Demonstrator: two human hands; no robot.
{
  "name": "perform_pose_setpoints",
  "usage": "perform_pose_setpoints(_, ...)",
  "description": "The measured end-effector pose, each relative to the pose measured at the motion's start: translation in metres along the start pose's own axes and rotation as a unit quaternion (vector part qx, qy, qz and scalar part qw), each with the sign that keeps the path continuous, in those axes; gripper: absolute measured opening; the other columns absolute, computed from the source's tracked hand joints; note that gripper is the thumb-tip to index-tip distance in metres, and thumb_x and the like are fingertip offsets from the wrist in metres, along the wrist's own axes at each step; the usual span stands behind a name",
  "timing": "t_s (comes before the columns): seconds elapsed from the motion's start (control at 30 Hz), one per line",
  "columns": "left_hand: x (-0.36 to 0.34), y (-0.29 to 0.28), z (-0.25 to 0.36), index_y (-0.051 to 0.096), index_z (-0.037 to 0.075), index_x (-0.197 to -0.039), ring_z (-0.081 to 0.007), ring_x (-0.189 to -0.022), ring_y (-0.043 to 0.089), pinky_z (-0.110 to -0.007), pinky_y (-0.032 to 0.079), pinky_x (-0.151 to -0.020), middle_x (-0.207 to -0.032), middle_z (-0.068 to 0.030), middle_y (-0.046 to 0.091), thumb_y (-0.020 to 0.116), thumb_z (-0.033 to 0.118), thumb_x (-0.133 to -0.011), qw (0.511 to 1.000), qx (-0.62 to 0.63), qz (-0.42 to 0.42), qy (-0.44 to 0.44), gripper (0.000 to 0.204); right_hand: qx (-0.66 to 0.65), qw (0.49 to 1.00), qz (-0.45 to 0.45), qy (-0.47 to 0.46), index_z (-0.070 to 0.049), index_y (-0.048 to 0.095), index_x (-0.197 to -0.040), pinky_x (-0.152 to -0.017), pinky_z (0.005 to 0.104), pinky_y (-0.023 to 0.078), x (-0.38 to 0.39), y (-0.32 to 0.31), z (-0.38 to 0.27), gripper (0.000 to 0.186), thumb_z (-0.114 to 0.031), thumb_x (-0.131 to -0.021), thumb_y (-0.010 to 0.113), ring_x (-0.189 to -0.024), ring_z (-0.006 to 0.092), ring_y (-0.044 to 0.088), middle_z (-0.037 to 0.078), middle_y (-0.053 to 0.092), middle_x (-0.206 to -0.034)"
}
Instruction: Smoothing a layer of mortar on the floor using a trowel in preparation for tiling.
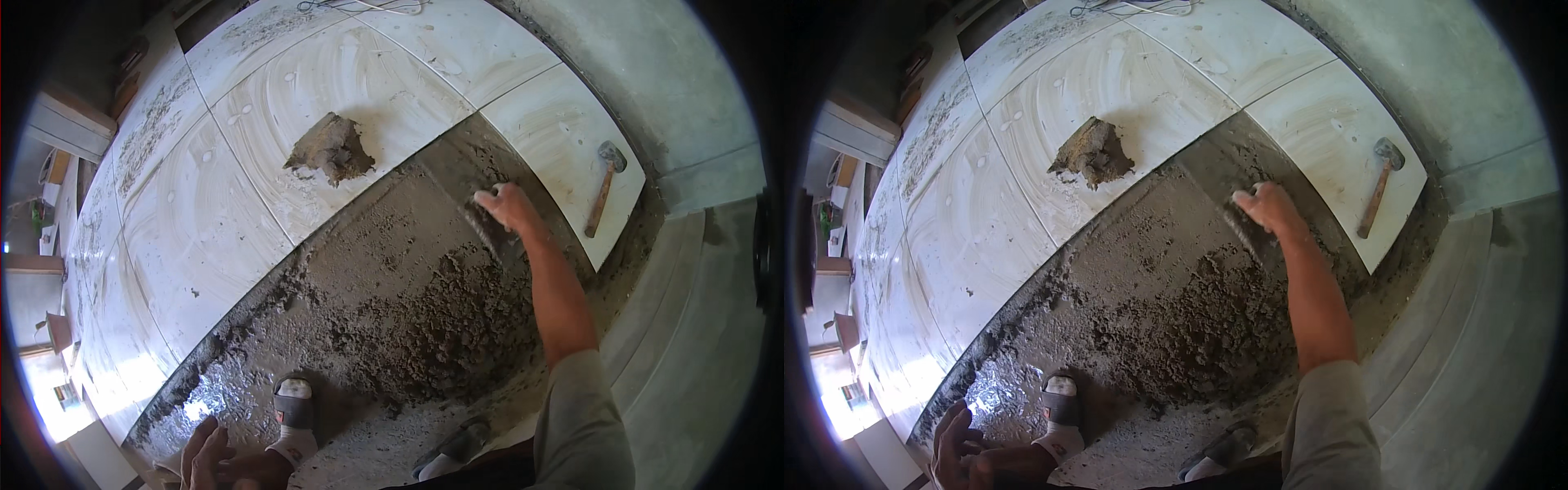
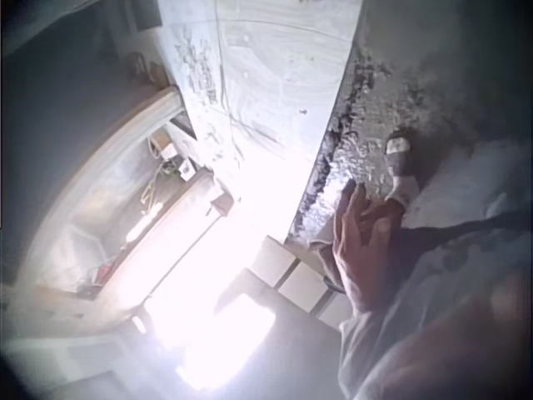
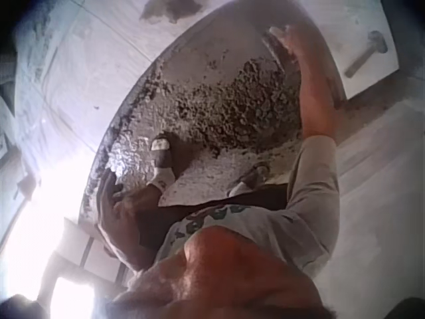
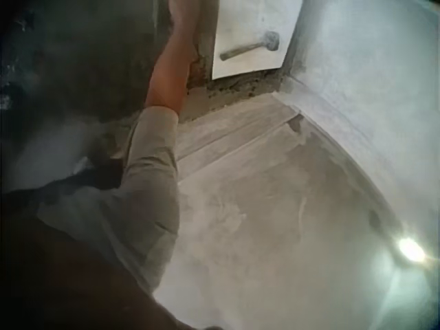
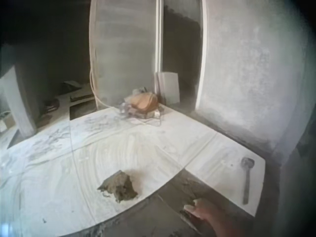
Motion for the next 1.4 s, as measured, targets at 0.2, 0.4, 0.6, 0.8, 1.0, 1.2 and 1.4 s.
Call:
perform_pose_setpoints(0.2,0.002,0.014,0.012,0.054,-0.002,-0.126,-0.024,-0.097,0.062,-0.033,0.05,-0.082,-0.126,-0.0152,0.057,0.063,0.045,-0.085,0.994,0.087,-0.058,-0.022,0.063,0.035,0.989,0.062,-0.127,0.007,0.063,-0.107,-0.086,0.0434,0.05,0.022,0.049,-0.018,0.059,-0.046,-0.082,0.056,-0.098,0.0403,0.062,0.029,0.063,-0.103)
perform_pose_setpoints(0.4,0.017,0.017,0.015,0.054,-0.003,-0.126,-0.0219,-0.094,0.061,-0.034,0.049,-0.083,-0.127,-0.016,0.056,0.065,0.047,-0.083,0.992,0.097,-0.078,-0.012,0.067,0.061,0.988,0.006,-0.14,0.003,0.067,-0.097,-0.087,0.0452,0.049,0.062,0.102,-0.057,0.054,-0.048,-0.082,0.056,-0.096,0.0403,0.062,0.026,0.065,-0.099)
perform_pose_setpoints(0.6,0.025,0.02,-0.018,0.057,-0.004,-0.119,-0.0328,-0.095,0.066,-0.04,0.055,-0.079,-0.12,-0.0265,0.056,0.065,0.054,-0.082,0.991,0.057,-0.061,0.1,0.07,0.038,0.99,-0.027,-0.131,0.001,0.068,-0.092,-0.08,0.0462,0.052,0.102,0.142,-0.087,0.049,-0.046,-0.084,0.058,-0.09,0.0395,0.064,0.024,0.066,-0.092)
perform_pose_setpoints(0.8,0.041,0.013,-0.017,0.057,-0.004,-0.12,-0.0335,-0.095,0.067,-0.04,0.055,-0.079,-0.121,-0.0277,0.055,0.064,0.057,-0.081,0.989,0.061,-0.055,0.124,0.072,0.012,0.985,0.017,-0.17,0.001,0.067,-0.084,-0.078,0.0463,0.053,0.152,0.167,-0.114,0.045,-0.043,-0.085,0.056,-0.082,0.0391,0.066,0.024,0.066,-0.082)
perform_pose_setpoints(1.0,0.054,0.021,-0.011,0.056,-0.005,-0.12,-0.029,-0.091,0.066,-0.038,0.054,-0.078,-0.122,-0.0265,0.055,0.063,0.055,-0.083,0.983,0.089,-0.053,0.148,0.071,-0.022,0.969,0.074,-0.235,-0.003,0.066,-0.069,-0.065,0.0461,0.054,0.187,0.205,-0.128,0.037,-0.038,-0.08,0.06,-0.068,0.0363,0.066,0.019,0.065,-0.07)
perform_pose_setpoints(1.2,0.07,0.018,0.005,0.054,-0.005,-0.124,-0.0232,-0.083,0.06,-0.033,0.05,-0.074,-0.127,-0.023,0.054,0.057,0.055,-0.083,0.986,0.086,-0.056,0.131,0.072,-0.006,0.952,0.026,-0.306,-0.002,0.065,-0.069,-0.061,0.0446,0.054,0.228,0.216,-0.111,0.032,-0.032,-0.078,0.062,-0.065,0.036,0.066,0.019,0.064,-0.067)
perform_pose_setpoints(1.4,0.07,0.018,0.026,0.054,-0.008,-0.123,-0.0223,-0.087,0.065,-0.036,0.048,-0.087,-0.128,-0.0208,0.055,0.06,0.042,-0.088,0.987,0.11,-0.071,0.096,0.061,0.104,0.939,0.065,-0.321,0.0,0.061,-0.086,-0.049,0.0393,0.053,0.246,0.203,-0.042,0.042,-0.043,-0.086,0.058,-0.051,0.0279,0.064,0.014,0.062,-0.057)
Point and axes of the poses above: each hand's wrist, its own x-axis away from the middle knuckle, its own y-axis out of the palm, z = x × y, the point moved 4 cm from there along -x, towards the middle knuckle
